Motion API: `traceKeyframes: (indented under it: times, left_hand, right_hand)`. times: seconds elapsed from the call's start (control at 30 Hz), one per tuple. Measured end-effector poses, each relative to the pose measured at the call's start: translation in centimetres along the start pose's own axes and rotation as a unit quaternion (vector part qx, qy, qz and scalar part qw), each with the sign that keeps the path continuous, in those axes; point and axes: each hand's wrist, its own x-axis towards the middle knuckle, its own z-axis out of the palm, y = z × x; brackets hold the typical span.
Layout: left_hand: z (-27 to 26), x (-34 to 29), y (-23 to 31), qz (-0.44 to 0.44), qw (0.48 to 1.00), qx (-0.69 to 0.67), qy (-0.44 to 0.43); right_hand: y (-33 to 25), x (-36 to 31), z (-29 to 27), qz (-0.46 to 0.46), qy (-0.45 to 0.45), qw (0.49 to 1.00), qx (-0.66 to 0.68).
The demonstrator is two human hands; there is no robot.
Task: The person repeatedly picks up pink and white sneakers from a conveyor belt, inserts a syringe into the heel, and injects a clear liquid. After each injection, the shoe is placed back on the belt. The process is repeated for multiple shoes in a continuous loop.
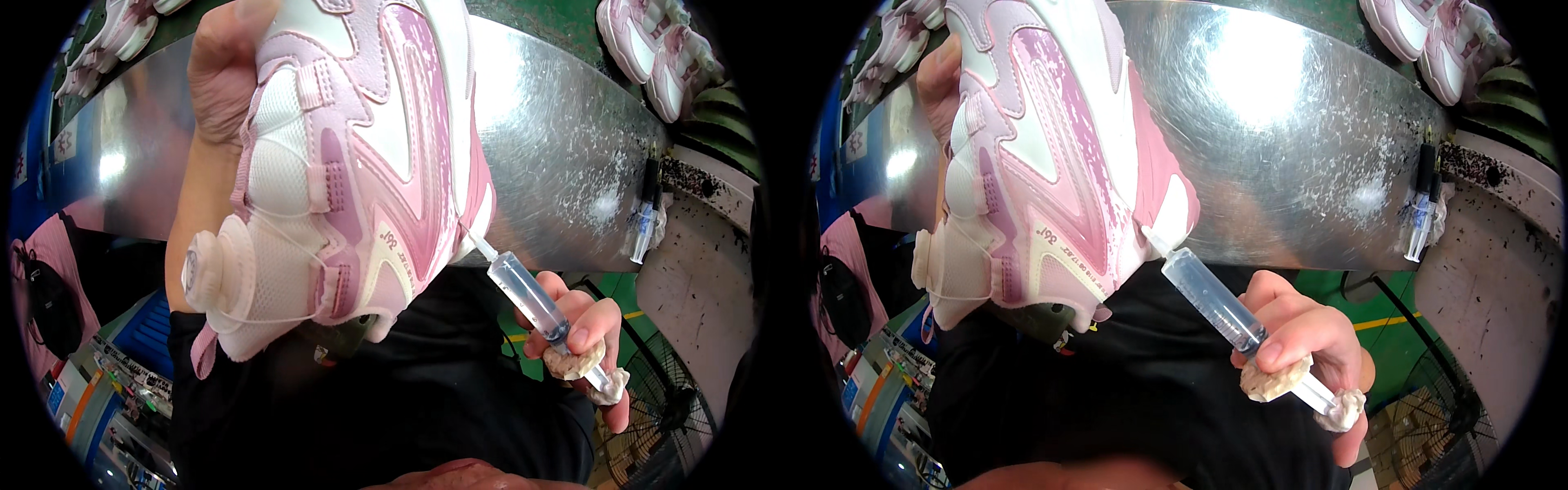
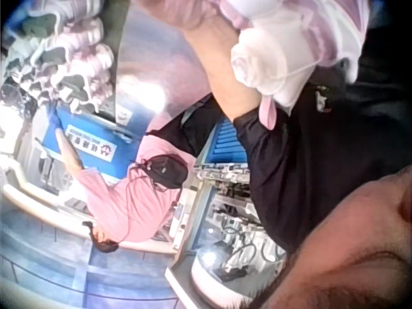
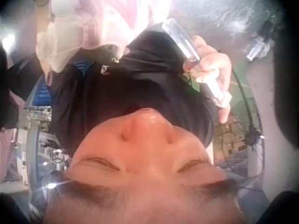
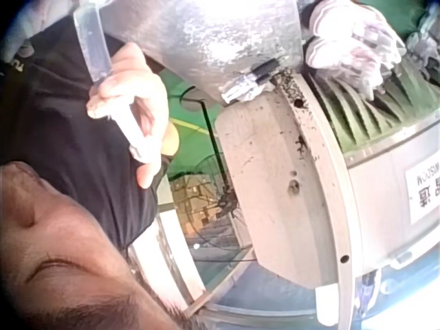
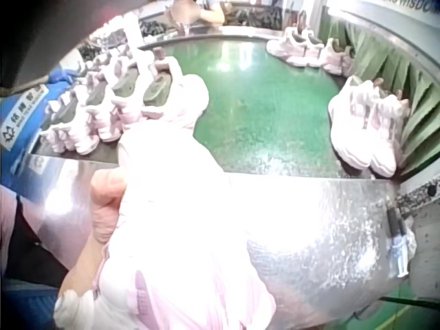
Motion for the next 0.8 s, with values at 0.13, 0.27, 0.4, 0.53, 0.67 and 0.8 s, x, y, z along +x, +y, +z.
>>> traceKeyframes:
  times: [0.13,0.27,0.4,0.53,0.67,0.8]
  left_hand:
    - [-0.1,0.2,-0.1,-0.001,1.0,0.004,0.003]
    - [-0.2,0.4,0.0,0.0,1.0,0.002,0.007]
    - [-0.3,0.7,-0.3,-0.005,1.0,0.004,0.007]
    - [-0.3,0.5,0.0,-0.005,1.0,0.007,0.014]
    - [-0.4,0.6,-0.6,-0.014,1.0,0.005,0.008]
    - [-0.1,0.4,0.0,-0.009,1.0,0.019,0.015]
  right_hand:
    - [-0.1,-0.2,-0.1,0.009,-0.007,1.0,-0.003]
    - [-0.2,-0.5,-0.3,0.014,-0.01,1.0,-0.012]
    - [-0.3,-1.2,-0.2,0.024,0.002,1.0,-0.018]
    - [-0.5,-0.9,-0.2,0.038,-0.004,0.999,-0.006]
    - [-0.6,-1.3,-0.5,0.063,-0.007,0.998,0.006]
    - [-0.3,-1.2,-0.7,0.022,-0.007,1.0,-0.006]
